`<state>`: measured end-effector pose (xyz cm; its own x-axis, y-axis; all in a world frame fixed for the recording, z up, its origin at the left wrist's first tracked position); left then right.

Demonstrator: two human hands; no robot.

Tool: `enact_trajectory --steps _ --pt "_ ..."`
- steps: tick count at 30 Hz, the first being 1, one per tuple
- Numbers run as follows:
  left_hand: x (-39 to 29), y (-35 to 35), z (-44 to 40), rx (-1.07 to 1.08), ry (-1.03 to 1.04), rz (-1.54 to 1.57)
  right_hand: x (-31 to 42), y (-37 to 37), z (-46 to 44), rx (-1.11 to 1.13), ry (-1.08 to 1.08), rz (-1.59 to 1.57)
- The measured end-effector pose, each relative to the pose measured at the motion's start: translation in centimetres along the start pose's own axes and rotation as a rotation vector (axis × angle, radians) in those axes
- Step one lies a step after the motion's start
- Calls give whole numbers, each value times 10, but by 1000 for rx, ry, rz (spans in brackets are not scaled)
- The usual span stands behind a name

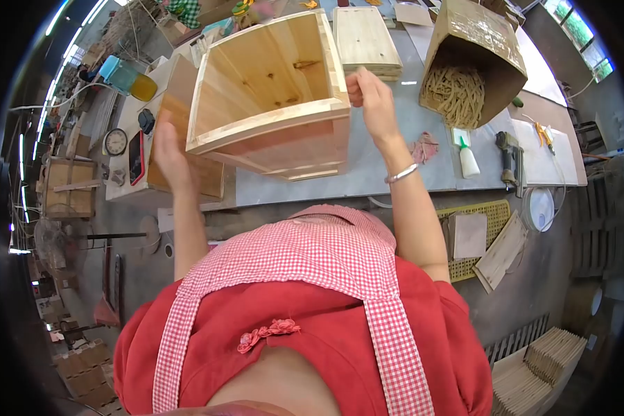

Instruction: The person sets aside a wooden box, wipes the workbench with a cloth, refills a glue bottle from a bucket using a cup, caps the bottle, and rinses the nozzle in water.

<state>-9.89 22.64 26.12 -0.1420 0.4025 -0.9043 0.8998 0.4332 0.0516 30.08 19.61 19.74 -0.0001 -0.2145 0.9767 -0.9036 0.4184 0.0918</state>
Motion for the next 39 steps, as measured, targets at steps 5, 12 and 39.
enact_trajectory --steps 5,12,39 --pt "-137 122 69 618 749 -280 24 27 -10 65 34 -44" --pt "-108 203 138 892 846 -482 -7 29 -18 145 63 -179" --pt "-79 293 3 782 557 -490 -13 48 -117 148 169 -8"
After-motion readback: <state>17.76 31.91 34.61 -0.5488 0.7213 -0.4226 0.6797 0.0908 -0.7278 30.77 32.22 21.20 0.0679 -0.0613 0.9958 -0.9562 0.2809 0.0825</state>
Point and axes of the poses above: each hand's wrist, its own z-axis away from the middle knuckle, its own y-axis out of the palm, x = y × z, the point moved 9 cm from there along -z, towards the middle knuckle, and after that the axes turned 10 degrees about -x, right-handed, at the moved point
